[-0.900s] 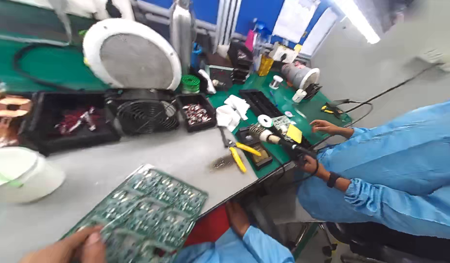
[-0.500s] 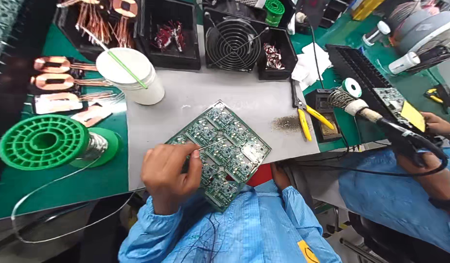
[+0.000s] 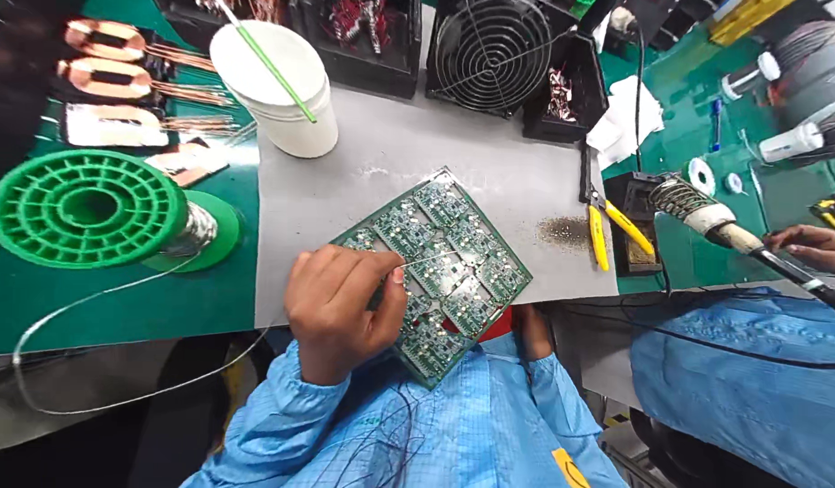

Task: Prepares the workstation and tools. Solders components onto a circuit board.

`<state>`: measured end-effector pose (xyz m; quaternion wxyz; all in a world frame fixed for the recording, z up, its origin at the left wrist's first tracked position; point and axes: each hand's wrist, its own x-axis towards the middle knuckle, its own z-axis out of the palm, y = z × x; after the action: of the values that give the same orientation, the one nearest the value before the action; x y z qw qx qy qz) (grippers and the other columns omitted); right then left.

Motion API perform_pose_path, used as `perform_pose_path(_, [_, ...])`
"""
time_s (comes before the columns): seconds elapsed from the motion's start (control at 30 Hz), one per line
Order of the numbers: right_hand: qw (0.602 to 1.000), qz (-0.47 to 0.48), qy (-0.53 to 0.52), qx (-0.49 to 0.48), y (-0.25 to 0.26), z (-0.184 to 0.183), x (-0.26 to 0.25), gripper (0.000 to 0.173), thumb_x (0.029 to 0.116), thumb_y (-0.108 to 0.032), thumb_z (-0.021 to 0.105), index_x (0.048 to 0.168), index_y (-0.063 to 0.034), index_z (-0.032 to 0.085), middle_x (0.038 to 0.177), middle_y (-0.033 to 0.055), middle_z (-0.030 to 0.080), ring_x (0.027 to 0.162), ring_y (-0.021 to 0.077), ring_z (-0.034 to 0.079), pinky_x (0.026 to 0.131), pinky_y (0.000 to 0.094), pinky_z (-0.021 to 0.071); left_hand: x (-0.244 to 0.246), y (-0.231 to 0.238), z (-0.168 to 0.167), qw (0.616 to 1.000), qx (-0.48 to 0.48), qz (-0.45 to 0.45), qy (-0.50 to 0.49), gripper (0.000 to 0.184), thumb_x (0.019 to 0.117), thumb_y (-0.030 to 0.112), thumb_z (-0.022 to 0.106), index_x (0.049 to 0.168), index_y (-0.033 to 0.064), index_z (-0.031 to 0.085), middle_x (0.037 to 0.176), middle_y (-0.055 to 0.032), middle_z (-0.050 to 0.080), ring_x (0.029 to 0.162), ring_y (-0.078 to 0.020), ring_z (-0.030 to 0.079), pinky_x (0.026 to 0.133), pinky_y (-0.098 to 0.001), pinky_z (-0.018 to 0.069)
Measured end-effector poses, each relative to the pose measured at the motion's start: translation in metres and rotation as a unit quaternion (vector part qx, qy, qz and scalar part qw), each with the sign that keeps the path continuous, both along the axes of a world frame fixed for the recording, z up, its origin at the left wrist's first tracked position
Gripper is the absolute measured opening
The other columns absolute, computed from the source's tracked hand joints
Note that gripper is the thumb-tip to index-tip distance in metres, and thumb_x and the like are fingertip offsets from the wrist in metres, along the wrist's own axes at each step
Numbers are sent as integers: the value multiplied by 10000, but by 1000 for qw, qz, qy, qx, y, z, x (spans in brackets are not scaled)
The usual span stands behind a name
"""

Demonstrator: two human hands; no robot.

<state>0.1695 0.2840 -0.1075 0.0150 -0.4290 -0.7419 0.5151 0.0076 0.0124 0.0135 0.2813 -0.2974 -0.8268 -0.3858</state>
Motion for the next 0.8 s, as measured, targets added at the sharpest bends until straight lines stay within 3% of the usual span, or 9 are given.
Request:
perform_pose_path(0.1, [962, 133, 114, 212, -3, 37, 0, 304, 1015, -163, 504, 874, -2, 720, 788, 1, 686, 769, 33, 656, 759, 254, 553, 0, -3, 0, 1000, -2, 2, -7, 327, 1031, 189, 495, 901, 16, 740, 754, -152, 707, 707, -244, 600, 708, -370, 403])
perform_pose_path(0.2, [868, 208, 89, 442, 11, 78, 2, 394, 960, -267, 552, 763, 22, 734, 753, 202, 723, 738, 357, 732, 650, 546, 553, 0, -2, -1, 1000, -3, 10, -11, 329, 1032, 191, 495, 903, 11, 739, 749, -159, 702, 706, -243, 596, 714, -368, 401])
perform_pose_path(0.27, [875, 204, 80, 432, 30, 102, 11, 400, 983, -267, 526, 773, 9, 725, 734, 171, 705, 695, 285, 705, 628, 470, 545, 0, -2, 0, 1000, -12, 7, -13, 325, 1034, 190, 494, 910, 8, 733, 759, -171, 706, 714, -254, 602, 729, -375, 413])
perform_pose_path(0.33, [901, 153, 144, 379, 51, 122, 19, 348, 1020, -246, 552, 942, 50, 718, 819, 105, 720, 721, 122, 682, 668, 304, 567, 0, -3, 1, 1000, -19, 0, -16, 310, 1031, 173, 502, 920, -9, 728, 783, -199, 703, 738, -273, 610, 735, -378, 427])
perform_pose_path(0.4, [920, 77, 249, 293, 70, 136, 19, 377, 1054, -278, 538, 1247, 46, 543, 901, -55, 677, 743, -15, 642, 673, 193, 554, 0, -4, 2, 1000, -13, -2, -15, 277, 1017, 150, 527, 922, -11, 731, 849, -229, 695, 813, -259, 622, 761, -322, 453])
perform_pose_path(0.47, [919, 6, 342, 194, 89, 148, 9, 408, 1091, -329, 443, 1408, -99, 328, 944, -132, 679, 721, -9, 643, 647, 193, 543, -1, -5, 1, 1000, 0, -2, -17, 257, 1011, 151, 549, 922, -13, 727, 944, -253, 655, 889, -222, 597, 811, -259, 452])
perform_pose_path(0.6, [908, -48, 377, 177, 132, 165, -22, 290, 1105, -324, 359, 1358, -187, 399, 925, -105, 679, 694, 25, 646, 604, 181, 532, -2, -5, -1, 999, -2, 21, -24, 287, 1005, 190, 560, 894, -18, 723, 1068, -304, 616, 891, -222, 560, 828, -279, 433])
perform_pose_path(0.67, [900, -29, 363, 239, 148, 172, -41, 189, 1089, -293, 431, 1182, -176, 546, 882, -133, 643, 656, -24, 615, 575, 141, 515, -3, -4, 1, 999, -16, 26, -24, 295, 1007, 184, 546, 887, -23, 718, 1066, -317, 617, 887, -246, 561, 837, -304, 427])
perform_pose_path(0.8, [880, -12, 335, 337, 158, 192, -29, 135, 1055, -210, 458, 993, -193, 577, 867, -164, 644, 608, -76, 567, 536, 112, 473, -2, -2, 4, 999, -34, 27, -23, 309, 1020, 193, 529, 901, -24, 714, 1042, -324, 622, 894, -267, 566, 859, -309, 425])
